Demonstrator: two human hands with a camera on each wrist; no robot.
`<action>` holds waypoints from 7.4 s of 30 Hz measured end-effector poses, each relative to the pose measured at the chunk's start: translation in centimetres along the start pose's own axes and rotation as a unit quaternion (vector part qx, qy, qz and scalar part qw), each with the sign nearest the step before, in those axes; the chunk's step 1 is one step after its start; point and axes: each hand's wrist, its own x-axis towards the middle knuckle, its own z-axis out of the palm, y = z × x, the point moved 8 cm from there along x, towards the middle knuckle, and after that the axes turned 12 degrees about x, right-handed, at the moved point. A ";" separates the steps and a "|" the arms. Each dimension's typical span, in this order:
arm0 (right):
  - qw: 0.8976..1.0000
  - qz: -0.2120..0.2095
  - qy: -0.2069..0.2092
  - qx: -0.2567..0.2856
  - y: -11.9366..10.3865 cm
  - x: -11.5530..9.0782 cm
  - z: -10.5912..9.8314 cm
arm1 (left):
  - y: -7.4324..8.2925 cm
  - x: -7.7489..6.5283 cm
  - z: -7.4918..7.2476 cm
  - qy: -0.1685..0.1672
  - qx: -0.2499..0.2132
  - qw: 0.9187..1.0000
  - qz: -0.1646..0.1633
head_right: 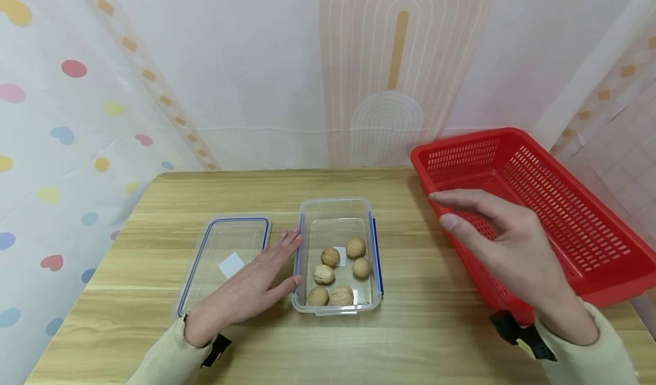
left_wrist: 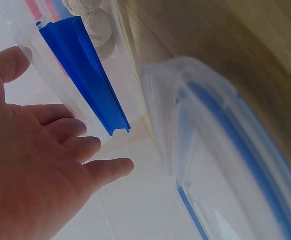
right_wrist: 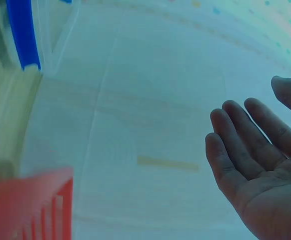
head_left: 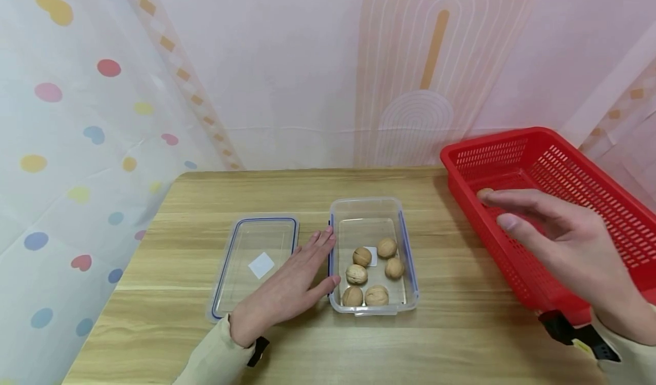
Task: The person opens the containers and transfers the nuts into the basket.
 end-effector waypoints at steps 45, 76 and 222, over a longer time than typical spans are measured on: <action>0.958 -0.193 -0.212 -0.008 4.1 2.0 15.5 | 0.0 -0.1 0.1 0.002 0.002 1.000 -0.003; 0.907 -0.098 -0.394 -0.115 7.8 4.3 20.6 | -0.1 -0.1 0.2 -0.007 0.005 1.000 -0.011; 0.963 -0.135 -0.040 -0.228 0.5 -0.4 -4.0 | -0.2 0.0 0.5 -0.002 -0.005 1.000 -0.004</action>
